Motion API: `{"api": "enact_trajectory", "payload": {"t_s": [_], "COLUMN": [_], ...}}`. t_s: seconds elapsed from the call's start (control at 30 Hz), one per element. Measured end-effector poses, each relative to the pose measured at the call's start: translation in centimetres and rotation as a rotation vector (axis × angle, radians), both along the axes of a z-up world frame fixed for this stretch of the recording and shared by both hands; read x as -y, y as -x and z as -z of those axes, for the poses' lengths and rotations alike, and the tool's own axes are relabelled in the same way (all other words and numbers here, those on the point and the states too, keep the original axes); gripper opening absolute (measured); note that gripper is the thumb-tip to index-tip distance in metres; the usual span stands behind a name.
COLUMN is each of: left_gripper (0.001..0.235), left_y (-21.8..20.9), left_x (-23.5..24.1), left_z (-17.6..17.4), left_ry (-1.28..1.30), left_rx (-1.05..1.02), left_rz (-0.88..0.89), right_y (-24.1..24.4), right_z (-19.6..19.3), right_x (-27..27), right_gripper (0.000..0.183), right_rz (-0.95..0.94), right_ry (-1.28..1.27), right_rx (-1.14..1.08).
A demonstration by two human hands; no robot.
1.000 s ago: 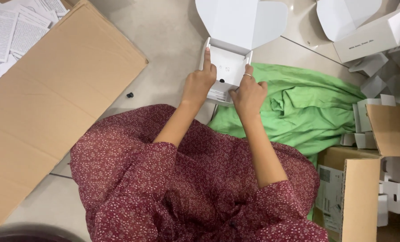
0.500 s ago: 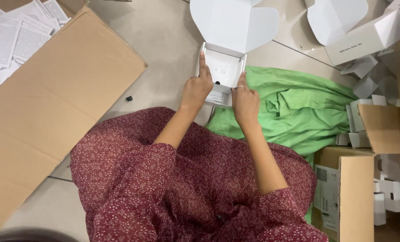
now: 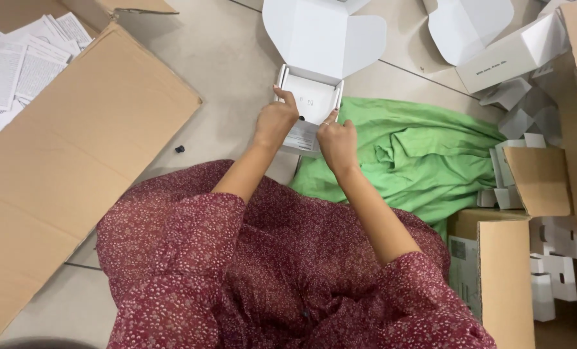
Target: The person assembles and packs product manuals into small cardboard boxes while sitting on the floor.
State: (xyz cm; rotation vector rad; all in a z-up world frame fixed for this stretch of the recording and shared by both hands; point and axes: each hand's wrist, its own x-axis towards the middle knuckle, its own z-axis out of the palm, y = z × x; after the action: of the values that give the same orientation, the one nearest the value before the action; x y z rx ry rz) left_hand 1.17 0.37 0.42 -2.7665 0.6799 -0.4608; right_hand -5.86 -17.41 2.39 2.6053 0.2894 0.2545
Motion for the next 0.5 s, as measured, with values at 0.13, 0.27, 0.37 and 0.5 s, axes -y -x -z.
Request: {"api": "enact_trajectory", "payload": {"t_s": [0.13, 0.27, 0.37, 0.5], "left_gripper": [0.058, 0.091, 0.112, 0.098], "left_y": [-0.5, 1.2, 0.2, -0.5], "left_x": [-0.1, -0.6, -0.2, 1.0], "left_z": [0.8, -4.8, -7.4, -5.0], "left_ry": [0.173, 0.027, -0.157, -0.503], "left_rx": [0.083, 0.112, -0.012, -0.137], "left_rz": [-0.02, -0.121, -0.134, -0.053], "right_y": [0.2, 1.4, 0.7, 1.0], "right_z": [-2.2, -1.7, -1.6, -2.0], "right_x": [-1.9, -2.3, -1.8, -1.7], "right_gripper": [0.049, 0.053, 0.054, 0.061], "right_rz": [0.081, 0.233, 0.233, 0.17], "right_ry": [-0.195, -0.388, -0.398, -0.37], "right_rx": [0.097, 0.165, 0.139, 0.097]}}
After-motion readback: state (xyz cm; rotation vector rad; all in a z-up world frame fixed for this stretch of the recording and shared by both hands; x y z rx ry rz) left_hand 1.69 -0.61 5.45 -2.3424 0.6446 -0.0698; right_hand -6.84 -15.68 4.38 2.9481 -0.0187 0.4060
